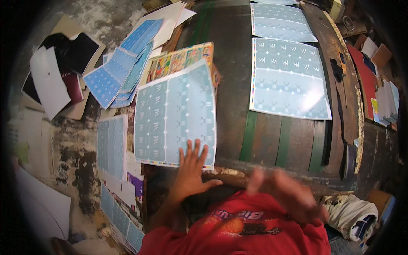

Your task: The person picks up and places large printed paper sheets on a machine table, lining them up and stacking them.

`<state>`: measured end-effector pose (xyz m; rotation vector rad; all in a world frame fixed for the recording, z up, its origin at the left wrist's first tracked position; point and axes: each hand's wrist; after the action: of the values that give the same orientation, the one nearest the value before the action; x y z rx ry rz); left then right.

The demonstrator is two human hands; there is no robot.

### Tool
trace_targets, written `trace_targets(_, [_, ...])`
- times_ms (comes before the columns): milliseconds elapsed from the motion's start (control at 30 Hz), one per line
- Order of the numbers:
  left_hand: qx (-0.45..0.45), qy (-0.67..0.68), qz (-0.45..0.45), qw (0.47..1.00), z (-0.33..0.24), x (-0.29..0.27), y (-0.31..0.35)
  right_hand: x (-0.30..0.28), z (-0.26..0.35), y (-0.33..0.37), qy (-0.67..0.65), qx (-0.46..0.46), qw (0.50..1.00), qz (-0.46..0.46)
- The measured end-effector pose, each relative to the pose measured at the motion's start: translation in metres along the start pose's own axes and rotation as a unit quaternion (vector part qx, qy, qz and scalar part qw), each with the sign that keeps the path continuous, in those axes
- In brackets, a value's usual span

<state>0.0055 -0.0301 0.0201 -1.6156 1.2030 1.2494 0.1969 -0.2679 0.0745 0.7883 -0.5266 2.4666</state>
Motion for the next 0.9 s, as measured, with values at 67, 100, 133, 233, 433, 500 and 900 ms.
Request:
trace_targets(67, [-0.014,0.011,-0.054,0.998,-0.011,0.016,0.037,0.039,0.026,-0.003,0.009,-0.038,0.981,0.191])
trace_targets(100, [-0.023,0.01,-0.075,0.997,-0.008,0.024,0.046,0.057,0.031,-0.004,0.008,-0.062,0.963,0.263])
trace_targets(133, [0.008,0.021,-0.092,0.995,-0.009,0.026,0.03,0.078,0.05,0.002,0.031,-0.102,0.944,0.311])
trace_targets(233, [-0.017,0.064,-0.187,0.98,-0.009,0.031,0.035,0.117,0.043,0.005,0.009,-0.135,0.894,0.427])
trace_targets(433, [-0.237,0.386,-0.328,0.829,0.007,0.045,0.035,0.118,-0.011,0.034,0.088,0.037,0.885,0.456])
trace_targets(500, [-0.266,0.518,-0.43,0.69,-0.014,0.018,0.017,0.078,-0.027,0.034,0.198,0.193,0.901,0.335])
trace_targets(900, [0.079,0.086,-0.168,0.979,-0.02,0.006,0.027,-0.036,-0.134,0.121,-0.113,0.275,0.886,-0.356])
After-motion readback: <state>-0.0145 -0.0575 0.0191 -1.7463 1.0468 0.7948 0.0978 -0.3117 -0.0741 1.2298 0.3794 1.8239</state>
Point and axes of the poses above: each hand's wrist, its own y-axis away from the middle knuckle, its own x-axis out of the palm, z = x × y, and after that the axes turned 10 degrees about -z, right-handed
